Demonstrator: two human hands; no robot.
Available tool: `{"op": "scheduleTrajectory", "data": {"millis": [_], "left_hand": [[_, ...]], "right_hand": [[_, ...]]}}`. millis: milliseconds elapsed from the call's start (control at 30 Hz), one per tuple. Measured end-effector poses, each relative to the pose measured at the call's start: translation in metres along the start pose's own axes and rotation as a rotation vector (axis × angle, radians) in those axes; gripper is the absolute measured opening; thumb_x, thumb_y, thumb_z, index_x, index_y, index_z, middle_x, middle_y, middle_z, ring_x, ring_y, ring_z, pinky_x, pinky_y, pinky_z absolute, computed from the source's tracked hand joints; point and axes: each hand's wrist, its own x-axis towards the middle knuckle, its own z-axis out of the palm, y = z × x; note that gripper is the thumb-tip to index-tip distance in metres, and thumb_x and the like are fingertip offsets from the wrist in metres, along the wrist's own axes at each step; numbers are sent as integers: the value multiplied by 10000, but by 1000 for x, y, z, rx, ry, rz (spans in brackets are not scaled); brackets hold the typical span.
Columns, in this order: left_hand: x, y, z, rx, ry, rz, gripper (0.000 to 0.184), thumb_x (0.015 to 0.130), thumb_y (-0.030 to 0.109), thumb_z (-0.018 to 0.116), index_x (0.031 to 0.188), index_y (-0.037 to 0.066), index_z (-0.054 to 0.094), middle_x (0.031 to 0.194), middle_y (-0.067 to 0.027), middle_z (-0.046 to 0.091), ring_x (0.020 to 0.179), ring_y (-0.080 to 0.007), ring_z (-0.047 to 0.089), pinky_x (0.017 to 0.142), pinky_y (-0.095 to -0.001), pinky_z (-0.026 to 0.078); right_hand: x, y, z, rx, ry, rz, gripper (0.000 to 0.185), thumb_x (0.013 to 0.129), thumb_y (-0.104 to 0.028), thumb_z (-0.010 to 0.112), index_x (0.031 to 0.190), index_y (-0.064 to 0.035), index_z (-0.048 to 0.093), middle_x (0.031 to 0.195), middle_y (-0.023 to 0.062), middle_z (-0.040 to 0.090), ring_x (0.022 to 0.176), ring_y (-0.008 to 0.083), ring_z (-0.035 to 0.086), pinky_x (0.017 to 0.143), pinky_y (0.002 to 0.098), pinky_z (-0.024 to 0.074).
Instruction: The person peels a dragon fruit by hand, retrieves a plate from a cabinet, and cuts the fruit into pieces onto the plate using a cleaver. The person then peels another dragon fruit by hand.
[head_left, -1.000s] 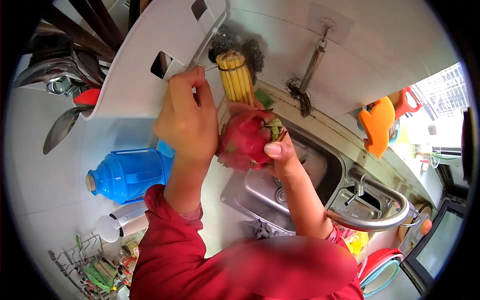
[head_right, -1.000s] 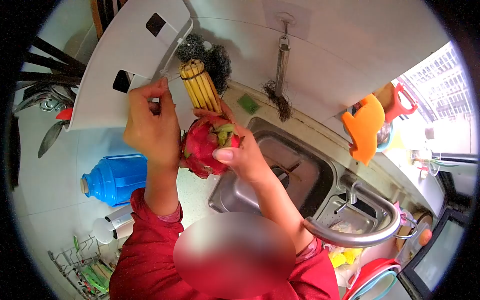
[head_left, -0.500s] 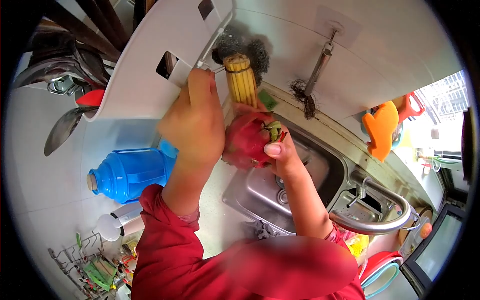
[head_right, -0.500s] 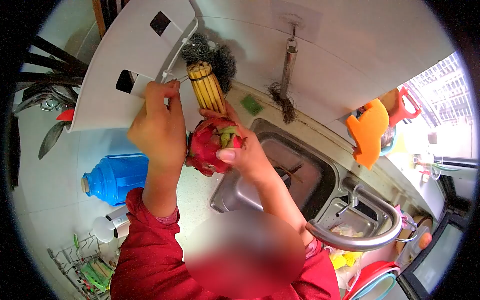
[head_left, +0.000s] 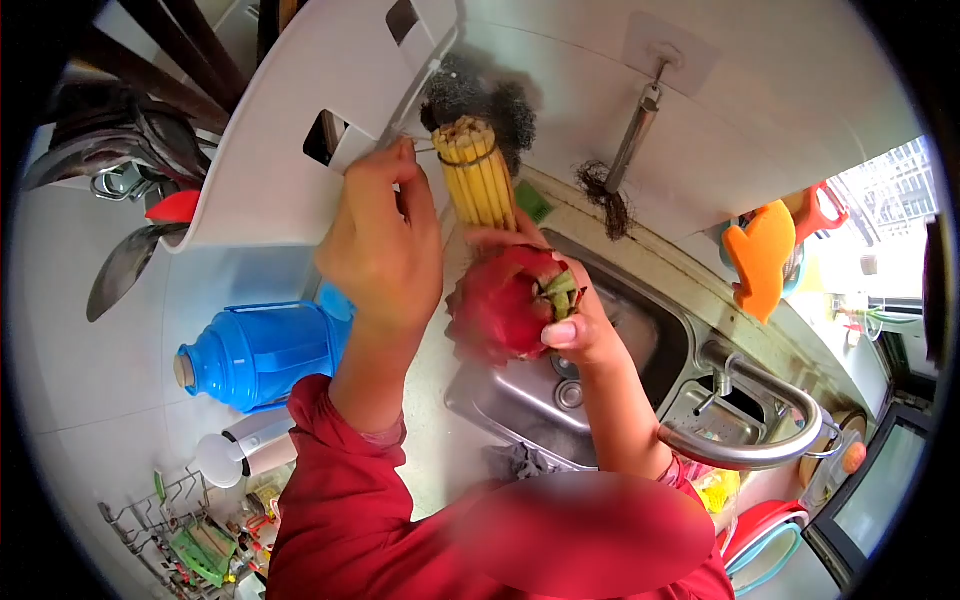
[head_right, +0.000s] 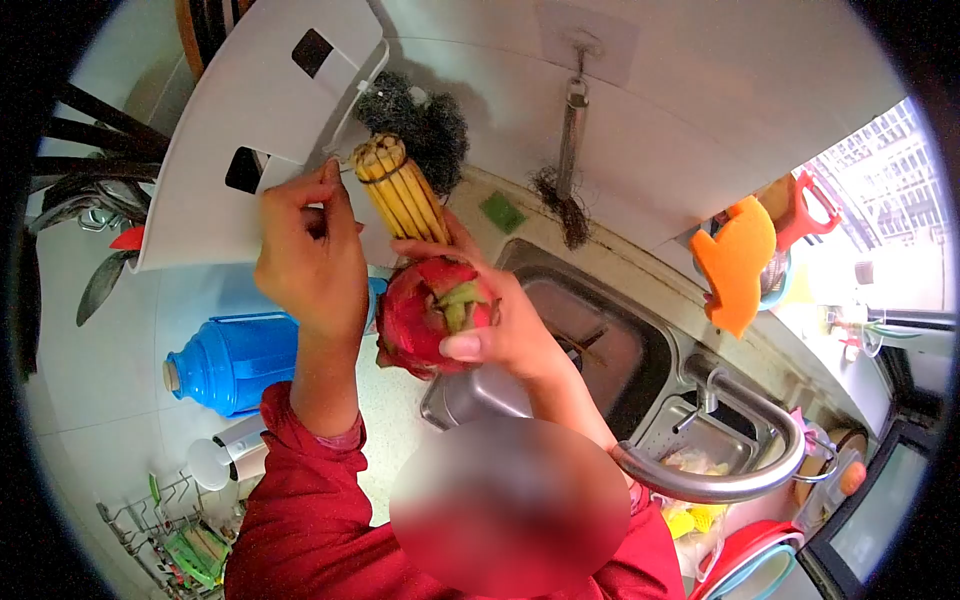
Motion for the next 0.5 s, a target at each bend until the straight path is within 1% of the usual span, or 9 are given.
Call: {"op": "scheduleTrajectory", "data": {"millis": [67,133,233,300,367,433,500], "left_hand": [[3,5,-4,95,-43,23,194,848,0,745,851,97,577,764,-76,679,569,-251,635,492,-319,485],[5,10,-7,172,-96,25,196,851,5,739,837,96,566,760,-77,675,578,-265,641,489,-327,486],[5,7,-4,155,-57,33,205,851,12,736,826,101,554,742,-75,666,585,-284,645,481,-341,483],[4,3,-2,158,-29,68,201,853,26,739,831,107,556,734,-70,664,577,-283,643,476,-346,481],[4,2,0,194,-24,88,195,857,43,738,834,111,557,730,-66,666,568,-281,640,470,-349,478],[4,2,0,266,-43,93,187,864,62,734,835,114,557,731,-63,670,558,-278,636,465,-350,476],[4,3,-1,286,-58,99,167,878,69,718,854,112,558,742,-64,679,560,-274,642,461,-353,478]], "right_hand": [[3,-2,8,47,52,7,999,650,-544,832,1398,51,543,1608,177,284,1477,285,320,1197,396,241],[5,0,9,62,91,-5,1029,650,-540,842,1423,52,508,1583,163,344,1458,265,349,1190,387,260],[7,7,6,68,88,-11,1124,656,-522,856,1499,55,387,1539,148,423,1421,237,400,1175,375,296],[8,4,10,153,85,9,1192,665,-504,861,1547,54,286,1517,144,454,1397,222,428,1165,366,314],[10,5,4,145,51,23,1222,677,-482,861,1566,51,215,1518,139,452,1382,219,443,1157,364,329],[12,9,0,178,37,23,1228,685,-466,860,1575,49,187,1515,136,455,1369,216,456,1152,361,338],[13,13,-1,222,46,20,1214,688,-452,859,1575,46,196,1507,135,464,1358,213,467,1150,356,341]]}}
